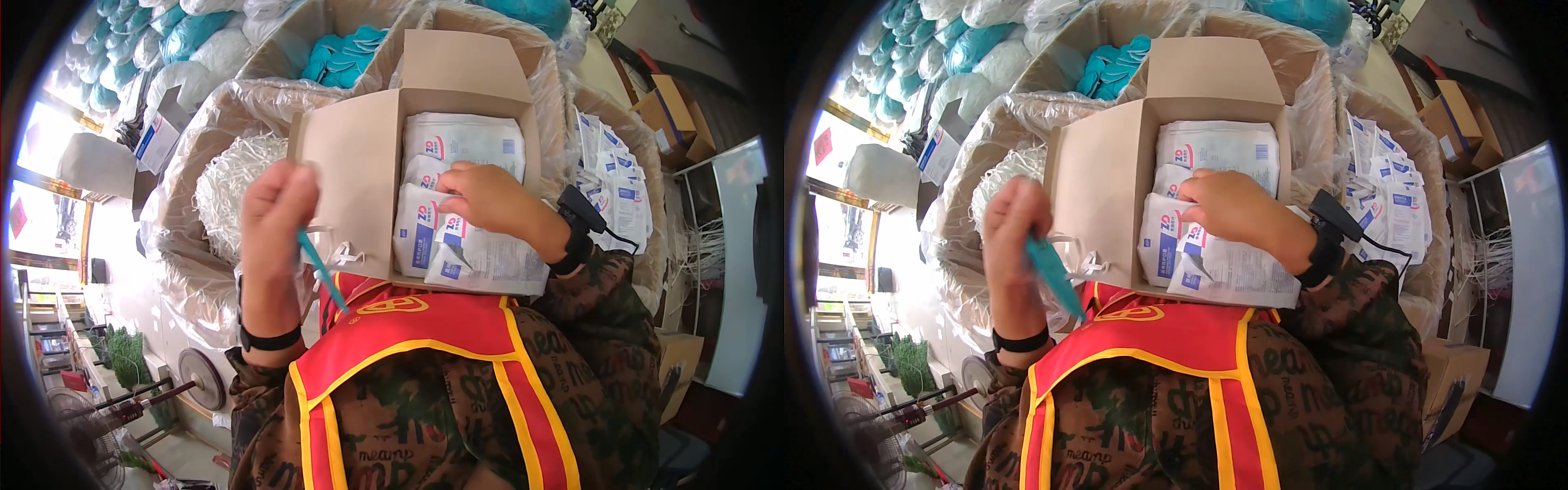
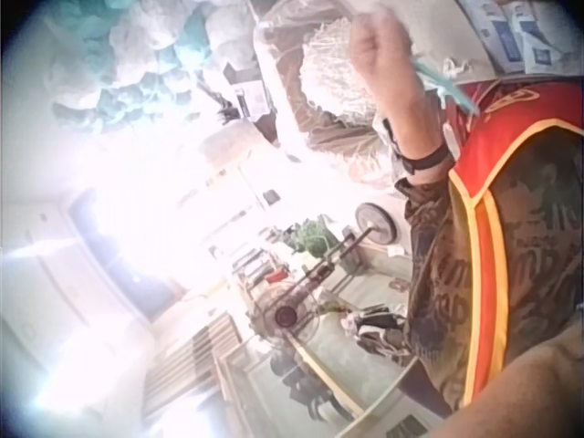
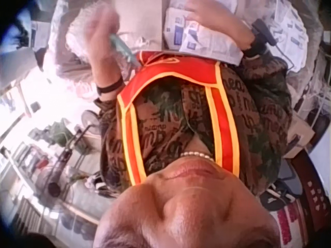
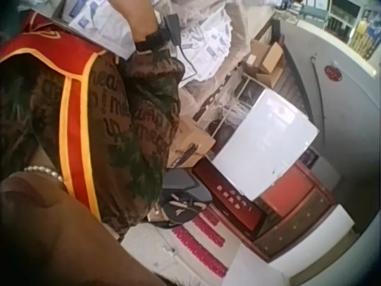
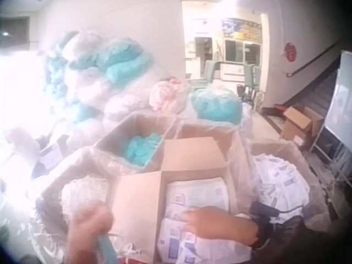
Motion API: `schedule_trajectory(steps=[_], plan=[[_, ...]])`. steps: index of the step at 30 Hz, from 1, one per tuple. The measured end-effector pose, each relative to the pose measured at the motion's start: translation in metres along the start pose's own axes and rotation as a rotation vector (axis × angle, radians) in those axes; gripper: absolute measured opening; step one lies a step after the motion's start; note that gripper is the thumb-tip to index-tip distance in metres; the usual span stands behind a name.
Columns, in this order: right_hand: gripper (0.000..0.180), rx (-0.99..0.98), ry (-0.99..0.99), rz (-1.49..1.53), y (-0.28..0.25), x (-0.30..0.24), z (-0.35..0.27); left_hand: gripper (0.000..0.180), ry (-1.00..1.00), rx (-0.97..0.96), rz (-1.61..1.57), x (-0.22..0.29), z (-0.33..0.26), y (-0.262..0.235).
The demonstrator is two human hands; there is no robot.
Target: Packing face masks into plastic pouches and boxes.
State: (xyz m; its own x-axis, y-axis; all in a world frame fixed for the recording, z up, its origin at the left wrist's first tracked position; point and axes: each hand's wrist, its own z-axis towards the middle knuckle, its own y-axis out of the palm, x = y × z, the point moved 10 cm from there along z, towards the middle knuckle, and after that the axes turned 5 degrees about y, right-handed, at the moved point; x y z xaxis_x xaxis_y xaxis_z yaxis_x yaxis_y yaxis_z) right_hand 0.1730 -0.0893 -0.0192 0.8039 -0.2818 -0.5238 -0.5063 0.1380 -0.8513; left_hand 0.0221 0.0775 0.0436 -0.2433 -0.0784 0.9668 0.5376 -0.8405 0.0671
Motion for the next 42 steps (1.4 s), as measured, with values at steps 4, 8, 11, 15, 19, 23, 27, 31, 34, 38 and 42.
schedule_trajectory(steps=[4,8,11,15,19,23,27,31,34,38,42], plan=[[0.016,0.057,-0.001,0.12,-0.041,-0.038,-0.016,0.022,0.067,-0.18,0.433,-0.005,0.002,0.052],[0.015,0.171,-0.046,0.102,-0.064,-0.058,-0.034,0.004,0.005,-0.396,0.327,-0.017,-0.003,0.098],[0.016,0.232,-0.067,0.217,-0.071,-0.055,-0.037,0.006,0.194,-0.308,0.333,-0.001,0.0,0.106],[0.014,0.367,-0.192,0.095,-0.08,-0.075,-0.044,0.006,0.069,-0.217,0.227,-0.008,-0.003,0.107],[0.012,0.462,-0.287,-0.089,-0.084,-0.1,-0.059,0.009,-0.144,-0.186,-0.042,-0.023,-0.01,0.108],[0.015,0.449,-0.426,-0.149,-0.078,-0.128,-0.081,0.013,-0.259,0.006,-0.245,-0.054,0.004,0.084],[0.018,0.382,-0.401,-0.03,-0.085,-0.137,-0.104,0.02,0.028,-0.004,0.463,-0.052,0.032,0.063],[0.011,0.517,-0.377,0.182,-0.119,-0.125,-0.121,0.014,0.228,0.014,0.748,-0.04,0.039,0.054],[0.011,0.487,-0.183,0.131,-0.123,-0.097,-0.108,0.012,0.359,-0.114,0.777,0.003,0.024,0.078],[0.01,0.46,-0.171,0.218,-0.114,-0.083,-0.094,0.027,0.423,-0.521,0.5,0.026,-0.006,0.115],[0.01,0.448,-0.21,0.166,-0.105,-0.09,-0.084,0.024,0.197,-0.569,0.508,0.02,-0.021,0.136]])
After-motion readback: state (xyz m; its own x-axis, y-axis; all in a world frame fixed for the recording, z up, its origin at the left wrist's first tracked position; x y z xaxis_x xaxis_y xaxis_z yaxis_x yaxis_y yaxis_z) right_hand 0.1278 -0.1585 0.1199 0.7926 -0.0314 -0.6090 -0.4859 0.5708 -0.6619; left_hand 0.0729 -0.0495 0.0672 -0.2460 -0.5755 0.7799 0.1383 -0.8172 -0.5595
